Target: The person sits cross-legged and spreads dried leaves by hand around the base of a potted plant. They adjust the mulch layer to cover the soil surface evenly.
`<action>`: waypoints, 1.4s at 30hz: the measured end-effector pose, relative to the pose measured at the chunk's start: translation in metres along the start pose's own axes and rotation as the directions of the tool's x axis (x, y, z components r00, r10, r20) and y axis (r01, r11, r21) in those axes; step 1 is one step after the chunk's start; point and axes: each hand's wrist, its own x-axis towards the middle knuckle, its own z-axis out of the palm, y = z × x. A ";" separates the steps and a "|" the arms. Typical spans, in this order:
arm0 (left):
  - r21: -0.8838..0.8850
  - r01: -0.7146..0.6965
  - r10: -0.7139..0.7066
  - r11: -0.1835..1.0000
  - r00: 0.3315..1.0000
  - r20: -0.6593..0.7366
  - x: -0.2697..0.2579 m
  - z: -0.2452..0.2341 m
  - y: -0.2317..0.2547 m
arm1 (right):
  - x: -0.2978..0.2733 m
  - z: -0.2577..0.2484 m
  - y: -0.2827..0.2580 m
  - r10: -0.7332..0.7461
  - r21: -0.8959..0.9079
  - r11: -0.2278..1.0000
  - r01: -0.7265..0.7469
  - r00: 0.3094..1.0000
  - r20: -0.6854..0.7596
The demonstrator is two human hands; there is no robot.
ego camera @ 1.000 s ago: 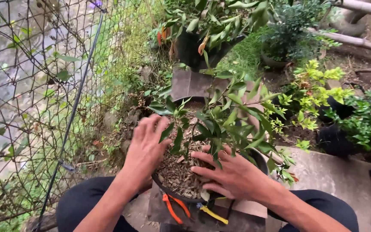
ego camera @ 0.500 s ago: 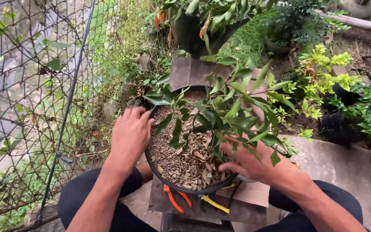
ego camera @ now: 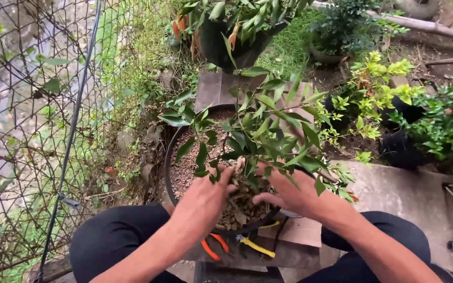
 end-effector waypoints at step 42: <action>0.252 0.144 -0.181 0.957 0.975 0.128 0.000 0.027 -0.019 | 0.028 0.002 -0.003 0.136 -0.130 0.986 -0.107 0.960 0.244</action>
